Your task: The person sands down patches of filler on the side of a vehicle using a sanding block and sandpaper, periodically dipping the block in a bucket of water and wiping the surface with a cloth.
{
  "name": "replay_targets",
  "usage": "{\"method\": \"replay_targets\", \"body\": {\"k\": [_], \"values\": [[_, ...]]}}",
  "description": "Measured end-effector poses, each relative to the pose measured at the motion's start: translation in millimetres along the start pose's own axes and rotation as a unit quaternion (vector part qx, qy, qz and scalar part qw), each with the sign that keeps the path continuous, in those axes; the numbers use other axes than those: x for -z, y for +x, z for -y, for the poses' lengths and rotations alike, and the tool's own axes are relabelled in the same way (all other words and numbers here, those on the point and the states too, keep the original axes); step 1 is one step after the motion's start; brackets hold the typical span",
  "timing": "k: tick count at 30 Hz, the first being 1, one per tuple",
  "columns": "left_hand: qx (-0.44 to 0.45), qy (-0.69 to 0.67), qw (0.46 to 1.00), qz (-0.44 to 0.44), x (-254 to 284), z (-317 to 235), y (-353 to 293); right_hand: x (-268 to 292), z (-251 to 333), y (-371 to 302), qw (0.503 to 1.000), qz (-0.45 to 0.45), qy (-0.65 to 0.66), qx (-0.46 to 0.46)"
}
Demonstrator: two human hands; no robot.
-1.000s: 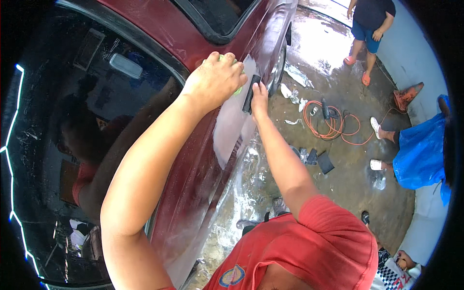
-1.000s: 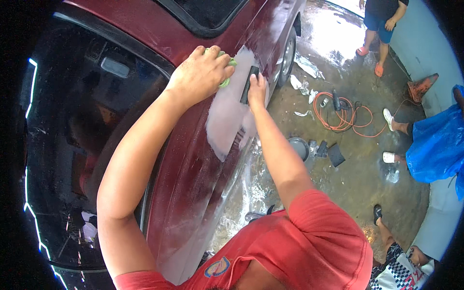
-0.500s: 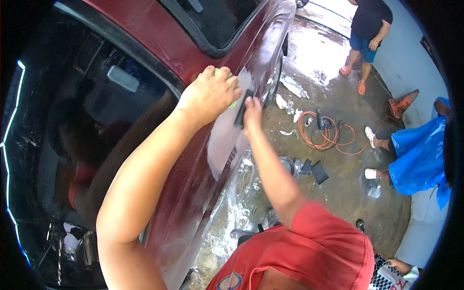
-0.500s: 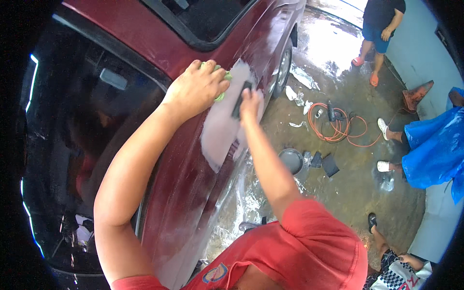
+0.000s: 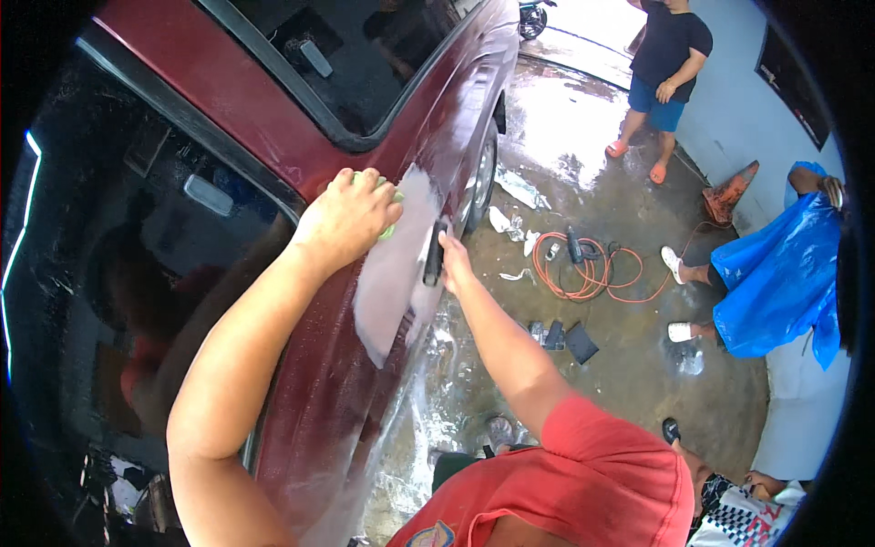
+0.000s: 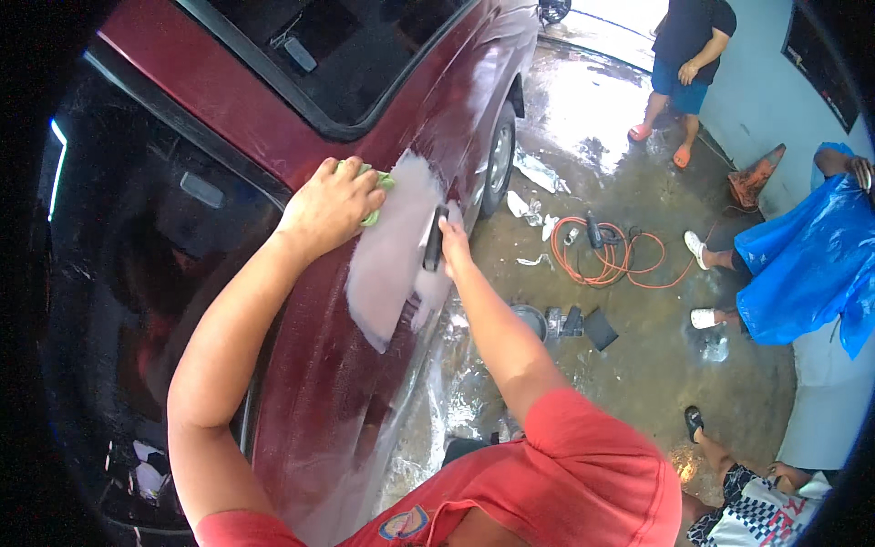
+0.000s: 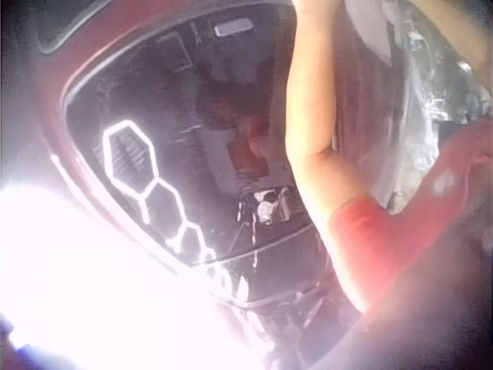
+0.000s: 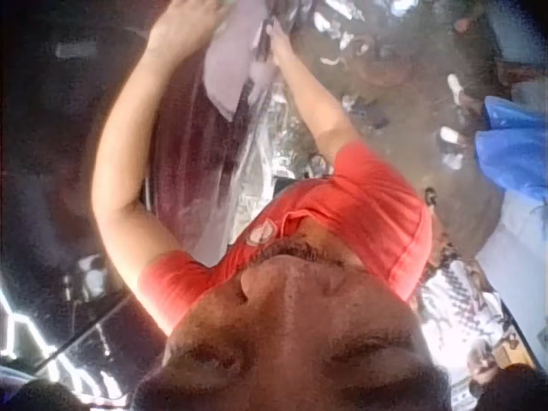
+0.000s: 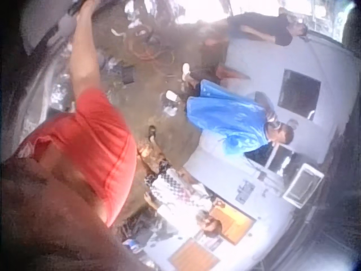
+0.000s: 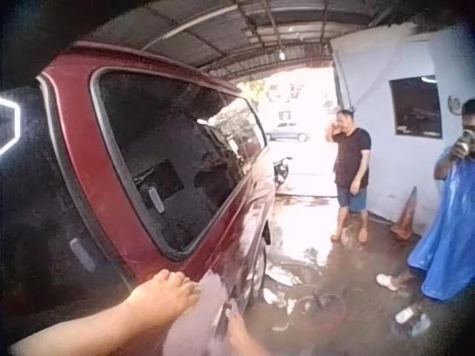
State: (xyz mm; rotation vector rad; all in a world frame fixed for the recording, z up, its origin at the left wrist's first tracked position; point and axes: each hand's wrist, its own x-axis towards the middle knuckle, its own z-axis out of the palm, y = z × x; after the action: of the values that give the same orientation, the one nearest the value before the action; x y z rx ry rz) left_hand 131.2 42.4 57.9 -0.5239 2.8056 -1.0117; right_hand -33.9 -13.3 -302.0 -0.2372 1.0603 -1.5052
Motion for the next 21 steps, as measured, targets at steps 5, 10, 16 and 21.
{"method": "replay_targets", "body": {"k": [5,10,16,21], "values": [[0.001,-0.007,1.000,-0.014,0,-2,0,146,-51,-86,0.992,0.002,-0.128,-0.003],[-0.001,-0.006,0.999,-0.046,1,-3,-1,346,-66,-196,0.831,-0.004,-0.555,-0.038],[-0.005,-0.006,0.998,-0.058,8,-6,-1,506,-70,-383,0.717,-0.088,-0.632,-0.280],[-0.013,0.020,0.999,-0.038,13,-8,-1,548,-71,-494,0.627,-0.142,-0.681,-0.351]]}}
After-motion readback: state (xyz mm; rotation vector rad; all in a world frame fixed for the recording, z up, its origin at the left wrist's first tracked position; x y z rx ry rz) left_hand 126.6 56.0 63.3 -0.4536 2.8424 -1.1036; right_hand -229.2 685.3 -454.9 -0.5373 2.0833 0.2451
